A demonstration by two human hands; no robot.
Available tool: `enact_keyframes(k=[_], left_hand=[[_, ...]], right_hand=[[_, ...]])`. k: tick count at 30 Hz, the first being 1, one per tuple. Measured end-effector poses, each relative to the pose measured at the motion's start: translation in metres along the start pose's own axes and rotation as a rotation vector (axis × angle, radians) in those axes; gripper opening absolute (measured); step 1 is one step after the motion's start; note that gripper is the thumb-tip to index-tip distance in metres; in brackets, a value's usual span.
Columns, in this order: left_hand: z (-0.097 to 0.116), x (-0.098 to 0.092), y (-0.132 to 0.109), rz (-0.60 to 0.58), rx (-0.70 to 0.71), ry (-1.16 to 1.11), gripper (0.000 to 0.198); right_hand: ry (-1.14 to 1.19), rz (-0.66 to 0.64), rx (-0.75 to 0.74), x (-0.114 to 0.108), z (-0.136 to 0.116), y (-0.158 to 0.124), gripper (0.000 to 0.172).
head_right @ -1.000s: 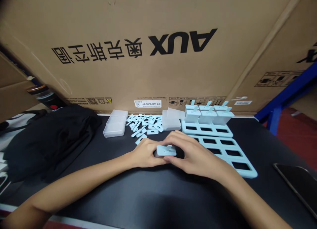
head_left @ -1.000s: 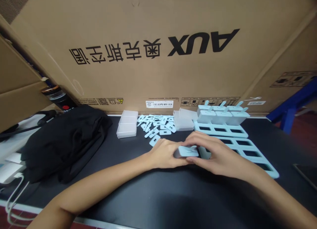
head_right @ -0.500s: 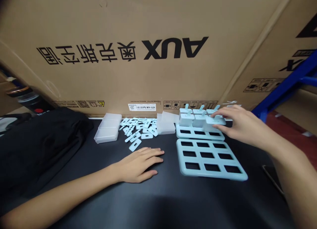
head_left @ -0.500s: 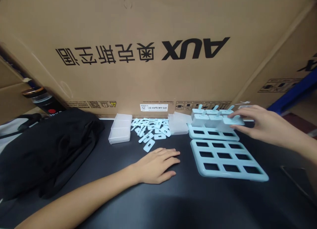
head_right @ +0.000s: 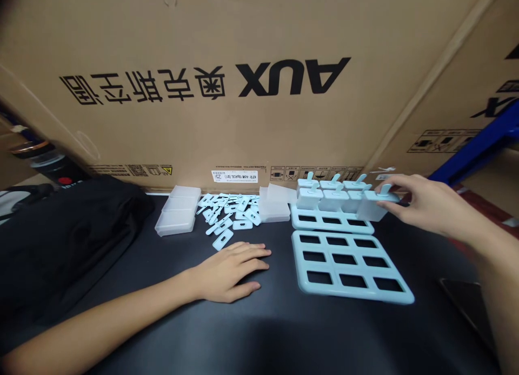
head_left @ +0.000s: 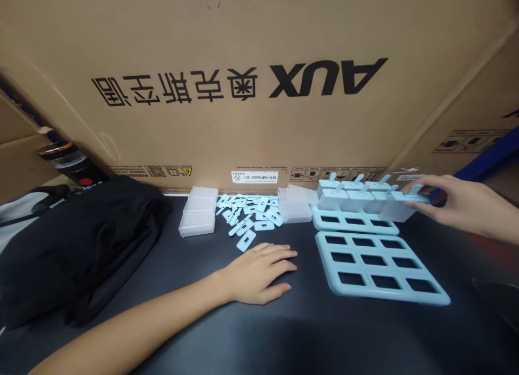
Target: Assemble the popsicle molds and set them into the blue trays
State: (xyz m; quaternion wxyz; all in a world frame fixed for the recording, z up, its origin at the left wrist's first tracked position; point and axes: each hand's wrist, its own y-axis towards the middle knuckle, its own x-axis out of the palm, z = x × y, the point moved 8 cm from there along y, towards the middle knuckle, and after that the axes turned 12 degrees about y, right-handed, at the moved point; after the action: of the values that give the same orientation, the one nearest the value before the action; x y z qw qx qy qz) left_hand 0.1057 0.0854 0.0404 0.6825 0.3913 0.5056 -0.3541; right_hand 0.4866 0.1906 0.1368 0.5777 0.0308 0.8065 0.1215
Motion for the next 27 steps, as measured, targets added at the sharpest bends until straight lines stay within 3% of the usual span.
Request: enact_keyframes(k=[4,8,11,14,19,22,27], left_hand=[[0.000,0.000,0.000,-0.001,-0.003,-0.004,0.043],[0.000,-0.001,0.000,-0.002,-0.002,-0.010,0.042],[0.000,-0.002,0.000,0.004,-0.001,-0.022,0.041],[0.000,-0.002,0.000,0.004,-0.001,-0.025,0.042],[0.000,-0.002,0.000,0.001,0.001,-0.013,0.042],[0.000,-0.002,-0.001,0.008,0.008,-0.007,0.042],[0.000,-0.001,-0.002,0.015,0.009,-0.001,0.042]], right_hand=[[0.066,0.008,0.060,-0.002,0.010,-0.001,0.082],[0.135,0.034,0.012,-0.002,0.006,-0.006,0.076],[0.215,0.026,-0.140,0.007,-0.023,-0.009,0.053],[0.223,0.010,-0.290,0.018,-0.068,-0.011,0.030],[0.224,-0.023,-0.421,0.037,-0.133,-0.006,0.019],[0.209,-0.037,-0.448,0.047,-0.147,-0.003,0.019],[0.202,-0.031,-0.452,0.060,-0.143,-0.002,0.024]])
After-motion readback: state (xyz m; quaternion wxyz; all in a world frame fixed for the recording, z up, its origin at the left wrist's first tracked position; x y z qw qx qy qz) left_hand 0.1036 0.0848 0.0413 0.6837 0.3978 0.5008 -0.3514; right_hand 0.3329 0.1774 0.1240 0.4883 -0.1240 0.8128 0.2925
